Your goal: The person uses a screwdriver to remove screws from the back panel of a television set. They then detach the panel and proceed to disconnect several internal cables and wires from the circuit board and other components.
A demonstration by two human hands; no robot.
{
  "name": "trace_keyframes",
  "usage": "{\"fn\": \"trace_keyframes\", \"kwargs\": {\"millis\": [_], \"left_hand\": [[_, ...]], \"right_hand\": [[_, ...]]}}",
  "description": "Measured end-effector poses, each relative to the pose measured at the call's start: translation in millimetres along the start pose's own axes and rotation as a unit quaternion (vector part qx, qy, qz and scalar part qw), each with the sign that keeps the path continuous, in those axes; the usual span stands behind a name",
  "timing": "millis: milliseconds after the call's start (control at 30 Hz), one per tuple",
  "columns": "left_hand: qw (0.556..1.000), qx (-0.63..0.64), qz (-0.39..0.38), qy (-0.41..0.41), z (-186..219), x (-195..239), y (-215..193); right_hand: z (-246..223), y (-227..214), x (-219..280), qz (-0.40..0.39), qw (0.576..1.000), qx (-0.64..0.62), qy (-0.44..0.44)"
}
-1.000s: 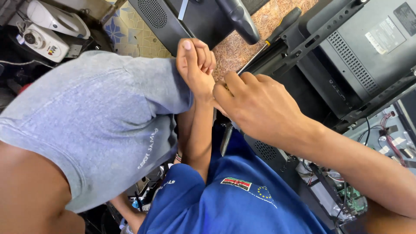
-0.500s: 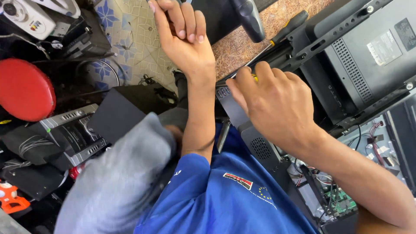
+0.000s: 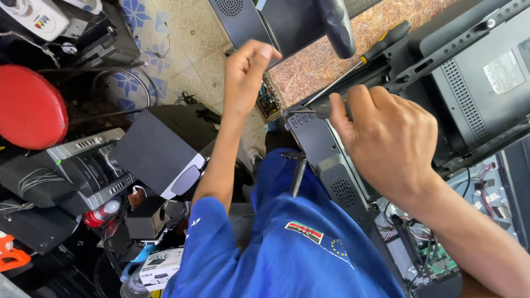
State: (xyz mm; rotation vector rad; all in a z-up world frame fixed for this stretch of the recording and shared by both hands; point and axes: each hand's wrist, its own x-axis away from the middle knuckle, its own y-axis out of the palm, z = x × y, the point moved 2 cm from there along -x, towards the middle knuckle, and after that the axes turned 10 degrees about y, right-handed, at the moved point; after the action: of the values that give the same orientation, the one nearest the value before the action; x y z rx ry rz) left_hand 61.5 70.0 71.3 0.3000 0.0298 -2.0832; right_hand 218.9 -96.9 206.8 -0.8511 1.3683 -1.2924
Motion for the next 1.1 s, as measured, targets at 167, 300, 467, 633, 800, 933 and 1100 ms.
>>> {"fn": "trace_keyframes", "kwargs": {"millis": [167, 300, 467, 633, 800, 933, 1100], "left_hand": [[0.944, -0.118, -0.252, -0.175, -28.5, 36.7, -12.3], [0.94, -0.071, -0.267, -0.2, -59.4, 58.7, -15.8], [0.954, 0.007, -0.251, -0.161, -83.0, 71.0, -19.4], [0.954, 0.09, -0.24, -0.156, -92.5, 78.2, -15.7], [0.957, 0.097, -0.229, -0.148, -100.0, 82.2, -14.7], [0.963, 0.097, -0.21, -0.135, -95.5, 86.1, -13.9], [0.951, 0.113, -0.267, -0.111, -66.9, 71.6, -13.3]], "right_hand": [[0.2, -6.0, -1.8, 0.001, 1.0, -0.009, -0.018], [-2.5, -11.8, -2.4, -0.014, 0.997, -0.071, -0.028], [-16.9, -22.7, -1.8, -0.032, 0.989, -0.119, -0.082], [-30.6, -25.5, 7.8, -0.01, 0.98, -0.127, -0.152], [-31.5, -30.7, 24.9, -0.09, 0.996, 0.016, -0.027], [-45.7, -42.4, 8.1, -0.162, 0.986, 0.012, -0.041], [-42.3, -42.1, -13.6, -0.22, 0.953, -0.121, -0.168]]}}
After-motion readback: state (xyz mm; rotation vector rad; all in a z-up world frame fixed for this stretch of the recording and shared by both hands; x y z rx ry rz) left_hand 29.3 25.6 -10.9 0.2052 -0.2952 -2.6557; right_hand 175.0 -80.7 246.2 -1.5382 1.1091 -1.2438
